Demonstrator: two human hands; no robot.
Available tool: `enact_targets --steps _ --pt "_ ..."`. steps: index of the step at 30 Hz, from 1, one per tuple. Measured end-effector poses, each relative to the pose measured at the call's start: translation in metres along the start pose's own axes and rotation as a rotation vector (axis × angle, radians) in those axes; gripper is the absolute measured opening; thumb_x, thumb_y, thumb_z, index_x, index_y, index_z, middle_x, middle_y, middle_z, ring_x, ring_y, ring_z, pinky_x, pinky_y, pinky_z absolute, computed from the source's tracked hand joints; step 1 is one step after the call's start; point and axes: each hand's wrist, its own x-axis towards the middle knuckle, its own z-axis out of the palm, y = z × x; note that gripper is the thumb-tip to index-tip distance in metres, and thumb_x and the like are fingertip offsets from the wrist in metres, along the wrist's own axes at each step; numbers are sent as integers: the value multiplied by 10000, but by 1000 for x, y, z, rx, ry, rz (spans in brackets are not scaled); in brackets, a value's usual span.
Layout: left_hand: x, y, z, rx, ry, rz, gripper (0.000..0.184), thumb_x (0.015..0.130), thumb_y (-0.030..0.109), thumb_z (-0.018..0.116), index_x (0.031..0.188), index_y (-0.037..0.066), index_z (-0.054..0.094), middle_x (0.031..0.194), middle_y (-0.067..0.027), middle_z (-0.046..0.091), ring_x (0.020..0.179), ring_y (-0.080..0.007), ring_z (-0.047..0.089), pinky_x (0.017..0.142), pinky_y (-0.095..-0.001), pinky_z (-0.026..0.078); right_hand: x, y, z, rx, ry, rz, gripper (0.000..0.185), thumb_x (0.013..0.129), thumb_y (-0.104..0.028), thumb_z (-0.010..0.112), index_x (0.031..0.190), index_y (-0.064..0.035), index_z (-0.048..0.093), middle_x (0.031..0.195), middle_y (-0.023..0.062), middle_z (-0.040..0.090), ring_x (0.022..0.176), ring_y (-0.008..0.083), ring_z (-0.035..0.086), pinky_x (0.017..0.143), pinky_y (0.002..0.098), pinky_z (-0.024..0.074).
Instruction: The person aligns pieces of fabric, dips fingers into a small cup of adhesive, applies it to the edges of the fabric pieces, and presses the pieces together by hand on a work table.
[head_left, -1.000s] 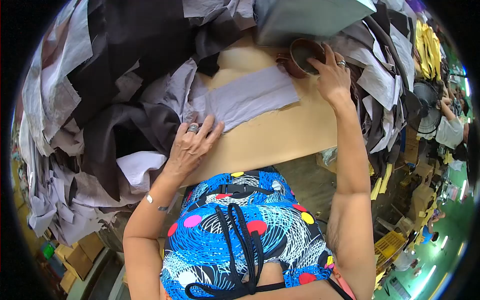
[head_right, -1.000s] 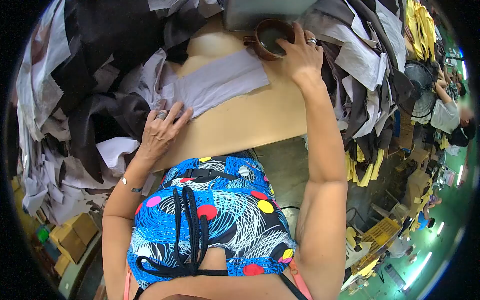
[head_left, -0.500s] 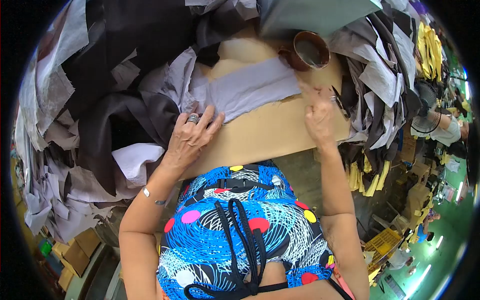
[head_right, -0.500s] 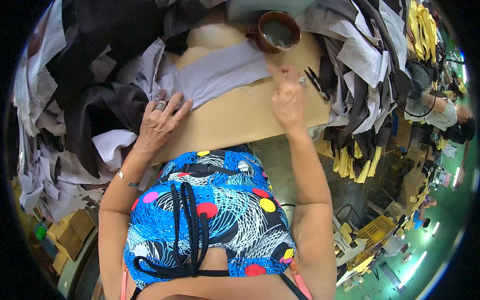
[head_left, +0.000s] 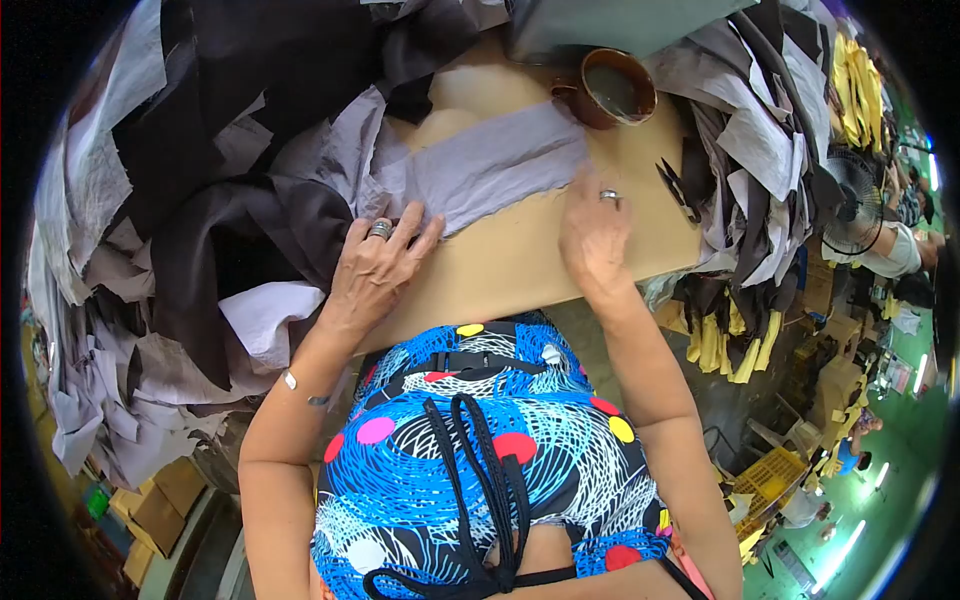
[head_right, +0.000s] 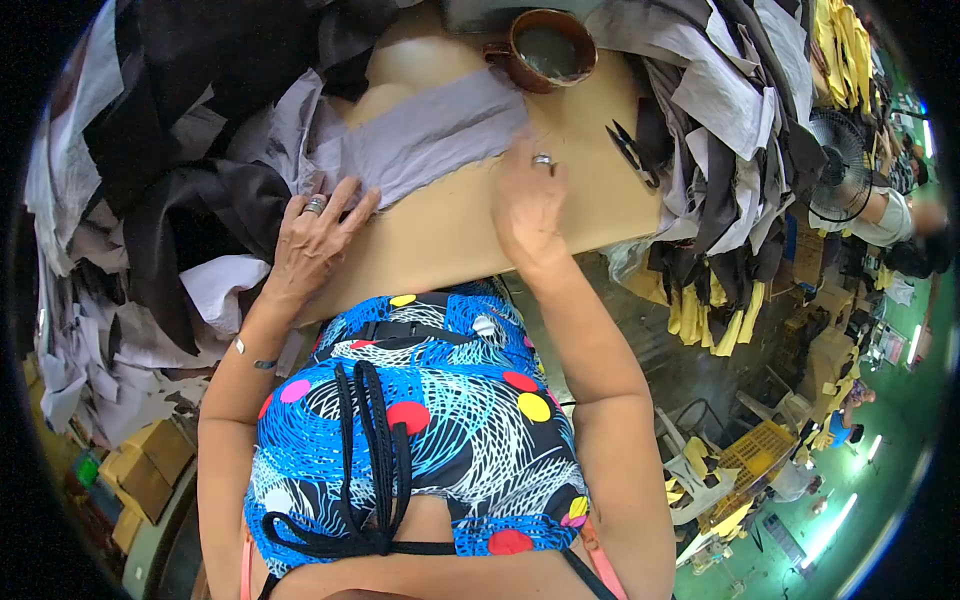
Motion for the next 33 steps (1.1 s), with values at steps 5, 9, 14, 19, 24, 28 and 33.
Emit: enact_targets --steps 5,9,14,19,24,28,33 --pt "0 0 0 -1 4 4 434 787 117 464 1216 139 518 1147 -66 517 808 -173 576 797 -334 409 5 18 -4 68 -82 2 408 739 -76 490 1145 -57 518 911 96 552 768 226 564 690 374 398" --pt "1 1 0 -13 20 -3 436 784 113 467 1216 140 520 1151 -67 518 792 -172 575 783 -332 407 9 32 -5 -39 9 -52 388 721 -105 527 1105 -59 549 917 62 546 756 193 565 658 375 377" --pt "0 0 1 -2 28 3 435 785 113 470 1216 143 522 1153 -69 519 795 -170 576 778 -330 405 -2 16 -11 47 -22 -145 439 720 -113 526 1155 -60 526 933 69 545 811 174 556 650 376 371" --pt "0 1 1 1 -6 -7 435 786 111 470 1217 146 522 1151 -71 519 805 -175 578 800 -336 406 -7 -12 -23 190 -51 -165 434 722 -106 520 1154 -58 528 903 70 539 754 181 563 654 371 367" --pt "0 1 0 -15 0 -6 439 785 113 469 1219 147 520 1152 -76 518 832 -185 579 824 -345 405 5 12 -15 60 -43 -96 440 734 -105 513 1174 -93 523 874 62 527 744 185 563 667 370 365" --pt "0 1 1 -12 -3 -11 444 784 121 466 1224 155 518 1160 -75 516 887 -208 579 830 -350 405 0 5 -22 183 -6 -202 433 748 -106 509 1178 -143 542 885 55 532 779 190 562 669 363 368" --pt "-1 1 3 -3 9 -11 446 787 129 464 1228 164 517 1165 -70 515 918 -225 577 824 -353 408 -2 -28 -35 330 -149 -236 425 757 -102 503 1177 -148 551 898 59 534 822 193 564 676 381 391"
